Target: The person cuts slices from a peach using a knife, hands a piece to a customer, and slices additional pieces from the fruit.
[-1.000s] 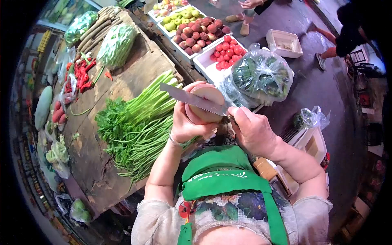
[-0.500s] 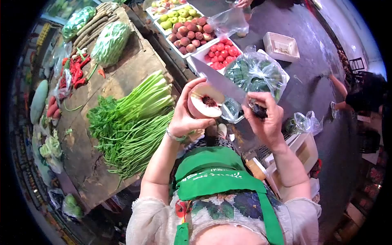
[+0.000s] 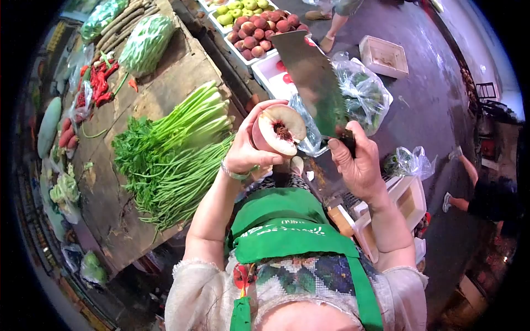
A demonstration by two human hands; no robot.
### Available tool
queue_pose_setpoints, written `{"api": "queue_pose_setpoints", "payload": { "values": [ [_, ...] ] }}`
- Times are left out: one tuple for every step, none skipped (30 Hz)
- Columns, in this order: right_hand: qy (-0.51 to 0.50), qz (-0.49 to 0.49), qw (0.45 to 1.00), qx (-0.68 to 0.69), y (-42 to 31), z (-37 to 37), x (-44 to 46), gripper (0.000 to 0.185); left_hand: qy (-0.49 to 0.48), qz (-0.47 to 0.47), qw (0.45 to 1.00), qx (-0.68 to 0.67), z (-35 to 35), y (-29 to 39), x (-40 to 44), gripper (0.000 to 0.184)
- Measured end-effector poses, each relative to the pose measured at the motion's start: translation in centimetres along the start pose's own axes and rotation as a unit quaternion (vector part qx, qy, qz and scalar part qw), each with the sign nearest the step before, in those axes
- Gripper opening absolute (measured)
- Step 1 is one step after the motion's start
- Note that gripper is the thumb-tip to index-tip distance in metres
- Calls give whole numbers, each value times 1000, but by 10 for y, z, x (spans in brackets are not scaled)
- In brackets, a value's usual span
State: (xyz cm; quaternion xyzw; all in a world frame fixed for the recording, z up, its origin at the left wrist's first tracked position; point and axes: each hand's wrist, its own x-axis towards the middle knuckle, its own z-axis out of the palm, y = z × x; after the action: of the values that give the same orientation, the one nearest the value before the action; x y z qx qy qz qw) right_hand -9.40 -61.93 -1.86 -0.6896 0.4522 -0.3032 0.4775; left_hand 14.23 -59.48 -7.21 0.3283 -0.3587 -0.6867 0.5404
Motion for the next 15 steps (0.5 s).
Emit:
{"api": "queue_pose_setpoints", "payload": {
  "values": [
    [-8, -2, 1000, 8, -5, 3, -1, 24, -6, 6, 1000, -30, 3, 0, -1, 109],
    [-14, -3, 1000, 15, -9, 6, -2, 23, -14, 11, 998, -59, 6, 0, -3, 104],
    [-26, 25, 998, 47, -13, 11, -4, 22, -15, 14, 996, -87, 10, -1, -4, 104],
    [-19, 8, 999, 38, -11, 16, -5, 22, -15, 14, 996, -89, 10, -2, -7, 104],
    [-15, -8, 1000, 26, -13, 20, -5, 22, -12, 7, 994, -106, 11, -4, -10, 106],
    [-12, -26, 999, 14, -14, 23, -4, 22, -11, 2, 993, -121, 12, -4, -11, 107],
    [-12, -28, 999, 13, -14, 25, -4, 22, 3, 12, 991, -131, 14, -4, -12, 109],
    [-10, -30, 999, 4, -13, 29, -6, 21, 4, 14, 991, -132, 14, -5, -13, 109],
    [-9, -33, 999, -4, -13, 32, -7, 20, 4, 21, 993, -118, 12, -5, -16, 109],
    [-11, -32, 999, -3, -14, 34, -8, 20, 4, 26, 994, -104, 10, -5, -20, 109],
    [-12, -28, 1000, -5, -15, 36, -9, 19, 4, 26, 996, -91, 9, -5, -21, 108],
    [-13, -23, 1000, -7, -15, 38, -9, 18, 4, 25, 996, -91, 7, -6, -23, 108],
    [-14, -22, 1000, -6, -15, 39, -9, 18, 3, 39, 997, -69, 4, -10, -25, 107],
    [-12, -57, 998, -12, -14, 41, -10, 18, 3, 54, 997, -48, 2, -12, -28, 106],
    [-10, -92, 996, -18, -13, 42, -11, 18, 5, 53, 997, -48, 4, -11, -30, 106]
  ]
}}
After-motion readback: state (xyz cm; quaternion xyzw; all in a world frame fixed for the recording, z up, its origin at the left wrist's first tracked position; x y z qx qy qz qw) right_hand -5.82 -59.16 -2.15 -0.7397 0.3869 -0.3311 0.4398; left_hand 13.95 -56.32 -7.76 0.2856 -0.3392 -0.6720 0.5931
